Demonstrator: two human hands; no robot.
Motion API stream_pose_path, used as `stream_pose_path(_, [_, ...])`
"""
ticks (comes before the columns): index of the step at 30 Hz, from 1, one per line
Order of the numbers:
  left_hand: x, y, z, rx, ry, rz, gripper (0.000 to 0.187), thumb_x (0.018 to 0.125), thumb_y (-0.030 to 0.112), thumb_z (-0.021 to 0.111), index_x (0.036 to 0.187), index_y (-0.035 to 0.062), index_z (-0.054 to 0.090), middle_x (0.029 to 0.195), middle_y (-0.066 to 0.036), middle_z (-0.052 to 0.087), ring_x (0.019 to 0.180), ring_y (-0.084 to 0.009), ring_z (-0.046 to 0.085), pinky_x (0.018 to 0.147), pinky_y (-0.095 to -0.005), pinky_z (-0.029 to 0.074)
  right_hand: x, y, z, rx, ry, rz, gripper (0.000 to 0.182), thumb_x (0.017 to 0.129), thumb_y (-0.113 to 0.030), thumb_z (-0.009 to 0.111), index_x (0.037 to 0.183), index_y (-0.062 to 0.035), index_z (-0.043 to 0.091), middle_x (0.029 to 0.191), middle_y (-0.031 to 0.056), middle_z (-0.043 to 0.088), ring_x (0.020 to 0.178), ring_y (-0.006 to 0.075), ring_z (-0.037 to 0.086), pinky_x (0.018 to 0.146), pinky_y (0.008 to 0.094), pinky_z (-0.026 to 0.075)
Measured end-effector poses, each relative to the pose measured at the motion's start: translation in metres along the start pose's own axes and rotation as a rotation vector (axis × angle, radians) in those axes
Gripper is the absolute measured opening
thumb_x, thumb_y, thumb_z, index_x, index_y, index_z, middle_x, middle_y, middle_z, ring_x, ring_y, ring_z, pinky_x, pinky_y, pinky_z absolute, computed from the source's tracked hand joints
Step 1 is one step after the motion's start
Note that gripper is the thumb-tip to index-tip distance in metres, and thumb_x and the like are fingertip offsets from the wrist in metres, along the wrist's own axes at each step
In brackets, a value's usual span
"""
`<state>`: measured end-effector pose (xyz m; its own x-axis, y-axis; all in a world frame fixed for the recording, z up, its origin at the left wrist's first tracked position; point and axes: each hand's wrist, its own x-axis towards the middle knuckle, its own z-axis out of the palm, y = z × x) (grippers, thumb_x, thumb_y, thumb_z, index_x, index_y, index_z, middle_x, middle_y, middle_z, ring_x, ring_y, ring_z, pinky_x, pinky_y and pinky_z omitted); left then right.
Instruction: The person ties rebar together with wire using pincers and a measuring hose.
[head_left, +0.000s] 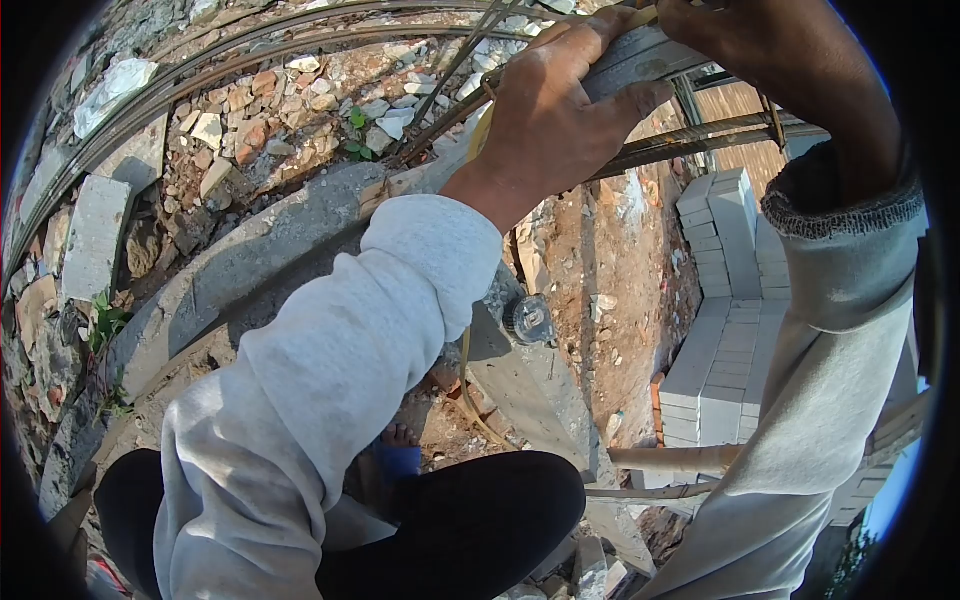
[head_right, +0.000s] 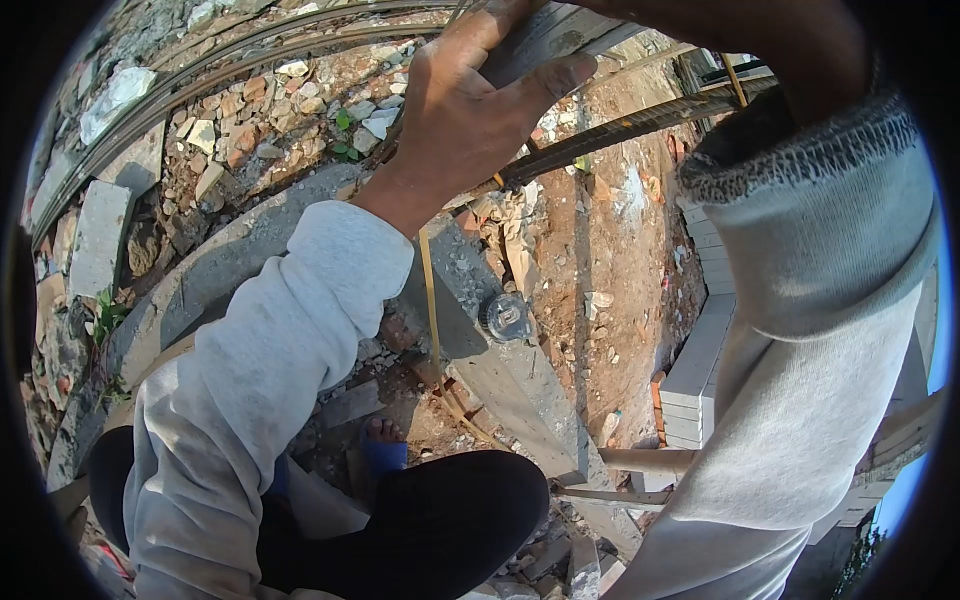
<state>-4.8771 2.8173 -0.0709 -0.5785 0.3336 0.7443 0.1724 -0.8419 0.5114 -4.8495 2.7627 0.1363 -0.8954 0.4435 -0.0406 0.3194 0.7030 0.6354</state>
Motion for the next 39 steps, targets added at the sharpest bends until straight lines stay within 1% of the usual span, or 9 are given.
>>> stream_pose_path(6, [-0.001,0.002,0.000,0.035,0.006,0.004,0.054,0.092,0.021,0.077,0.132,-0.0099,0.059,0.116,-0.029,0.069,0.109,-0.0369,0.068,0.093,-0.0408,0.054,0.000,0.001,0.002,-0.008,0.030,-0.004,0.008,0.078,-0.002,0.070,0.072,0.0031,0.070,0.055,0.0100,0.061,0.049,0.0173,0.057,0.046,0.0327,0.046])
stream_pose_path(9, [0.000,-0.002,0.002,0.012,0.027,0.038,0.054,0.091,0.022,0.077,0.132,-0.0103,0.059,0.116,-0.029,0.069,0.107,-0.0379,0.069,0.093,-0.0412,0.055,0.017,-0.012,-0.015,0.026,-0.167,0.196,0.008,0.077,-0.002,0.070,0.072,0.0032,0.070,0.055,0.0108,0.061,0.049,0.0174,0.057,0.046,0.0328,0.046])
stream_pose_path(14, [0.001,0.000,0.000,0.047,0.011,0.029,0.054,0.091,0.022,0.077,0.131,-0.0104,0.060,0.115,-0.029,0.069,0.105,-0.0383,0.069,0.091,-0.0417,0.055,0.003,0.007,0.004,0.028,0.024,-0.062,0.007,0.077,-0.001,0.069,0.072,0.0036,0.069,0.056,0.0111,0.061,0.049,0.0174,0.057,0.047,0.0334,0.047])
stream_pose_path(18, [0.001,0.002,0.000,0.087,0.023,0.042,0.053,0.091,0.023,0.078,0.130,-0.0088,0.061,0.114,-0.027,0.070,0.104,-0.0368,0.070,0.089,-0.0410,0.056,0.017,-0.012,-0.018,0.067,-0.216,0.222,0.006,0.077,-0.001,0.068,0.073,0.0037,0.069,0.056,0.0107,0.062,0.051,0.0157,0.058,0.048,0.0328,0.047])
stream_pose_path(20, [0.003,0.004,-0.001,0.065,0.007,0.034,0.051,0.091,0.022,0.078,0.129,-0.0082,0.061,0.112,-0.026,0.071,0.104,-0.0350,0.070,0.089,-0.0402,0.056,0.016,-0.011,-0.016,0.113,-0.158,0.207,0.006,0.077,0.000,0.068,0.073,0.0038,0.070,0.058,0.0108,0.063,0.053,0.0143,0.059,0.049,0.0314,0.047])
stream_pose_path(23, [-0.002,-0.008,0.004,0.079,0.040,0.013,0.078,0.086,0.060,0.074,0.126,-0.0062,0.064,0.106,-0.022,0.071,0.096,-0.0317,0.072,0.084,-0.0400,0.059,-0.014,0.008,0.005,0.158,0.126,-0.040,0.005,0.077,0.000,0.068,0.075,0.0037,0.070,0.063,0.0112,0.065,0.056,0.0124,0.060,0.050,0.0292,0.046])
stream_pose_path(29, [-0.004,-0.001,0.001,0.036,0.004,-0.064,0.073,0.086,0.052,0.078,0.127,-0.0067,0.064,0.109,-0.024,0.071,0.099,-0.0323,0.072,0.086,-0.0407,0.059,-0.028,0.030,0.019,0.234,0.193,-0.171,0.003,0.078,0.001,0.071,0.079,0.0042,0.070,0.073,0.0113,0.068,0.064,0.0172,0.064,0.058,0.0300,0.051])
stream_pose_path(32, [-0.002,0.004,0.000,-0.006,0.016,-0.021,0.048,0.091,0.019,0.078,0.127,-0.0073,0.063,0.109,-0.024,0.072,0.102,-0.0319,0.071,0.088,-0.0387,0.055,-0.027,0.034,0.027,0.255,0.223,-0.169,0.004,0.078,0.001,0.071,0.079,0.0043,0.070,0.073,0.0119,0.068,0.065,0.0196,0.066,0.060,0.0306,0.053])
stream_pose_path(39, [-0.002,0.001,0.003,-0.056,0.029,-0.011,0.043,0.090,0.018,0.078,0.123,-0.0062,0.064,0.106,-0.021,0.073,0.098,-0.0296,0.071,0.088,-0.0381,0.055,-0.024,0.033,0.026,0.200,0.159,-0.084,0.005,0.078,0.000,0.070,0.077,0.0044,0.069,0.073,0.0129,0.069,0.066,0.0203,0.066,0.061,0.0315,0.054])
